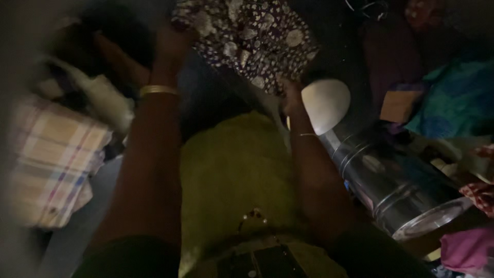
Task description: The person picks up several folded pieces of clothing from a surface and places them into a red backpack.
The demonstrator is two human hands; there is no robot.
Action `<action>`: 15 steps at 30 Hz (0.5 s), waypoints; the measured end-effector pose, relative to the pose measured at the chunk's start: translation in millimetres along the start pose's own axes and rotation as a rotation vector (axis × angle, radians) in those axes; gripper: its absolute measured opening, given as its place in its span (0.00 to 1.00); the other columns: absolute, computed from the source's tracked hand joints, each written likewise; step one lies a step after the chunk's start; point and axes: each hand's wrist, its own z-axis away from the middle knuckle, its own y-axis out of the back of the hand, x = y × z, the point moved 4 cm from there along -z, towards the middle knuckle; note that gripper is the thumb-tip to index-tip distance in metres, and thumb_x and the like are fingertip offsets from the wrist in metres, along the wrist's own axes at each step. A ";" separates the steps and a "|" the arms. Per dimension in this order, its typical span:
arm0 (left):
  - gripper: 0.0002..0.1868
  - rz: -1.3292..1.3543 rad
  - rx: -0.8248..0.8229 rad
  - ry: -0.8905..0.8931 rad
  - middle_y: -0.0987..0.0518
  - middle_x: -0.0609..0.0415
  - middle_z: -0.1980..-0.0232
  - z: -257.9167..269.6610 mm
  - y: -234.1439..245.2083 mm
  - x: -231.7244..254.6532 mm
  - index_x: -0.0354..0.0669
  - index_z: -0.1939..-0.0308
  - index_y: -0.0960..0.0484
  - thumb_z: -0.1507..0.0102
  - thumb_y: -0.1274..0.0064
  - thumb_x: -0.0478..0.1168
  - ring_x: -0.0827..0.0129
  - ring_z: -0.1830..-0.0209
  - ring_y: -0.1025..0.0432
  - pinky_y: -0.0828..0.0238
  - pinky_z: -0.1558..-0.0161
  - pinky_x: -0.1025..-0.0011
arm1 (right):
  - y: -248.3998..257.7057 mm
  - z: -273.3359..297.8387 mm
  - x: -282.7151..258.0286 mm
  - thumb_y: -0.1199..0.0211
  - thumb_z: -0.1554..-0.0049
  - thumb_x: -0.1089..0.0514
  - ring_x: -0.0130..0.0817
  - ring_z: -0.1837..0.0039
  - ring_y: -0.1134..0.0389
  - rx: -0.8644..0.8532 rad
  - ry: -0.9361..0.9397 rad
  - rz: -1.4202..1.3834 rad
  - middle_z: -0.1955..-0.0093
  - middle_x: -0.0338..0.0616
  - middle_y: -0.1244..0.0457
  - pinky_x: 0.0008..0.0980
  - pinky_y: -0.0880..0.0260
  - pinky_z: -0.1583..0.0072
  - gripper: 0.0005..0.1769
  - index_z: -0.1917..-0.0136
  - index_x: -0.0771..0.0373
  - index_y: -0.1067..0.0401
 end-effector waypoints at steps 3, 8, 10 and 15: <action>0.41 -0.095 0.035 -0.264 0.34 0.41 0.29 50.1 -28.3 67.5 0.38 0.32 0.41 0.45 0.36 0.38 0.49 0.32 0.35 0.33 0.37 0.52 | -33.3 44.8 -39.1 0.33 0.45 0.56 0.42 0.35 0.33 -0.041 0.246 0.130 0.36 0.47 0.35 0.40 0.28 0.39 0.27 0.34 0.67 0.30; 0.33 -0.447 0.024 -0.832 0.38 0.40 0.26 195.9 -70.2 214.3 0.37 0.37 0.34 0.44 0.40 0.37 0.41 0.29 0.39 0.41 0.34 0.41 | -133.7 199.4 -66.7 0.37 0.44 0.59 0.51 0.41 0.33 -0.254 0.413 0.038 0.41 0.52 0.35 0.54 0.28 0.43 0.23 0.36 0.68 0.31; 0.29 -0.622 0.011 -0.906 0.40 0.39 0.25 239.5 -58.5 269.8 0.36 0.39 0.32 0.43 0.41 0.36 0.38 0.27 0.41 0.45 0.33 0.36 | -166.5 282.8 -85.7 0.40 0.37 0.53 0.48 0.34 0.35 -0.470 0.387 -0.065 0.35 0.51 0.36 0.53 0.33 0.36 0.25 0.30 0.65 0.33; 0.15 -1.049 0.035 -0.917 0.41 0.47 0.18 366.2 -20.8 372.8 0.43 0.49 0.28 0.38 0.44 0.34 0.35 0.21 0.47 0.54 0.30 0.25 | -222.2 470.5 -136.5 0.45 0.43 0.32 0.43 0.33 0.33 -0.709 0.119 -0.372 0.34 0.45 0.35 0.47 0.29 0.36 0.38 0.30 0.58 0.36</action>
